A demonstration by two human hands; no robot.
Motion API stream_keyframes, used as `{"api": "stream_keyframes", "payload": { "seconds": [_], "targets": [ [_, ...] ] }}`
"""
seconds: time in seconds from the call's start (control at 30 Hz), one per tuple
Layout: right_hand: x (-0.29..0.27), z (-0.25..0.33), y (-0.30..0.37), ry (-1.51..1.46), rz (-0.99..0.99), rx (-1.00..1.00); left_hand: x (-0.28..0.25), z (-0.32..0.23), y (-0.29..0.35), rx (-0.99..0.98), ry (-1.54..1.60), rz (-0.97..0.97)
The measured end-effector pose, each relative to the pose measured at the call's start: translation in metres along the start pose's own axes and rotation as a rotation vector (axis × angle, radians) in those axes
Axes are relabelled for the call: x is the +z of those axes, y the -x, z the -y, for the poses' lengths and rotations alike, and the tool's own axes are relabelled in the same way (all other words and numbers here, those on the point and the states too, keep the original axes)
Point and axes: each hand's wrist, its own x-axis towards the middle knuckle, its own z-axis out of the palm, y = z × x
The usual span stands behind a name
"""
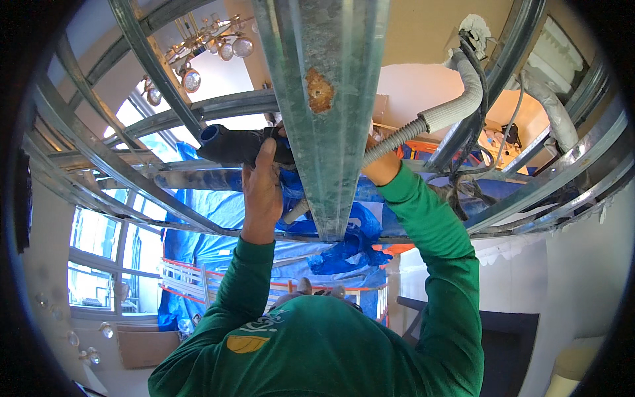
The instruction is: The person secures a flexible ventilation duct to a ceiling metal frame using black tape and a utility knife. They wrap tape around the duct and frame, then cut excess tape to complete the attachment.
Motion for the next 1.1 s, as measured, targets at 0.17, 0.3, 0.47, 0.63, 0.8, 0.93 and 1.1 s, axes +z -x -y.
{"api": "stream_keyframes", "payload": {
  "seconds": [0.17, 0.3, 0.47, 0.63, 0.8, 0.93, 1.1],
  "targets": [
    [-0.01, 0.013, 0.005, -0.112, 0.04, 0.133, -0.003, -0.002, -0.003, -0.009, -0.164, 0.071],
    [-0.011, 0.012, -0.004, -0.177, 0.097, 0.253, -0.013, 0.005, 0.0, -0.057, -0.053, 0.074],
    [-0.009, 0.027, -0.02, 0.184, 0.198, 0.399, -0.023, 0.01, 0.0, -0.083, -0.028, 0.146],
    [-0.001, 0.034, -0.023, 0.086, 0.126, 0.654, -0.031, 0.007, 0.001, -0.122, -0.021, 0.153],
    [-0.002, 0.014, -0.01, -0.201, 0.018, 0.651, -0.034, 0.007, 0.004, -0.181, 0.174, 0.125],
    [0.01, 0.01, 0.005, -0.205, -0.188, 0.642, -0.039, 0.01, 0.001, -0.12, 0.198, 0.22],
    [0.034, 0.046, 0.028, -0.035, -0.276, 0.623, -0.049, 0.019, -0.012, -0.078, -0.017, 0.355]
  ]
}}
